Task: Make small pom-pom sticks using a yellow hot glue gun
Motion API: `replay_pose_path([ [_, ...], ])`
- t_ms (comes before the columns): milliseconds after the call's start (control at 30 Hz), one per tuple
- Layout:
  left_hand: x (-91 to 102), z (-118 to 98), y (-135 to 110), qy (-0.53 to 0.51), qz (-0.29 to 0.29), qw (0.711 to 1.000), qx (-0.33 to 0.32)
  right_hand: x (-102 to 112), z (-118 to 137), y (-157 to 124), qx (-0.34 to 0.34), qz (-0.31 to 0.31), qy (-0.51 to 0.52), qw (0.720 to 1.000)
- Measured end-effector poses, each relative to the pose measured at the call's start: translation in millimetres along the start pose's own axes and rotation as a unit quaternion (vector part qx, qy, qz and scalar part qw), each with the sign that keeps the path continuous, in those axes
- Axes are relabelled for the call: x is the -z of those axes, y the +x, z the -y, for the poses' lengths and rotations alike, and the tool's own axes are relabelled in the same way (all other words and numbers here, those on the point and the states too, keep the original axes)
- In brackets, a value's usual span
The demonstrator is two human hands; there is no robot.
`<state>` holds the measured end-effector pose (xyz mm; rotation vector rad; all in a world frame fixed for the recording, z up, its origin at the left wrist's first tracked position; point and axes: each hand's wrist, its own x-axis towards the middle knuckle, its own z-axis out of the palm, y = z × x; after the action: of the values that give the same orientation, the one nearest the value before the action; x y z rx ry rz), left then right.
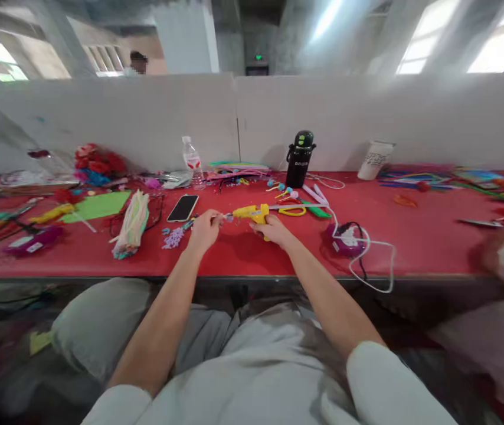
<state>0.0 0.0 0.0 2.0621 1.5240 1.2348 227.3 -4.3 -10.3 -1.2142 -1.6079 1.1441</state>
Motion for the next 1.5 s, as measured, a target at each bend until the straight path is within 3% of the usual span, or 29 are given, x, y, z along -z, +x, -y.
replay_pose_path([
  [633, 2.5, 1.3, -0.6, -0.026, -0.001, 1.0, 0.015, -4.1, 12.1, -9.2, -0.042, -0.015, -0.001, 0.999],
  [1500, 4.3, -0.5, -0.4, -0.053, 0.001, 0.998, 0.034, -2.9, 1.4, -2.1, -0.022, -0.016, -0.019, 0.999],
])
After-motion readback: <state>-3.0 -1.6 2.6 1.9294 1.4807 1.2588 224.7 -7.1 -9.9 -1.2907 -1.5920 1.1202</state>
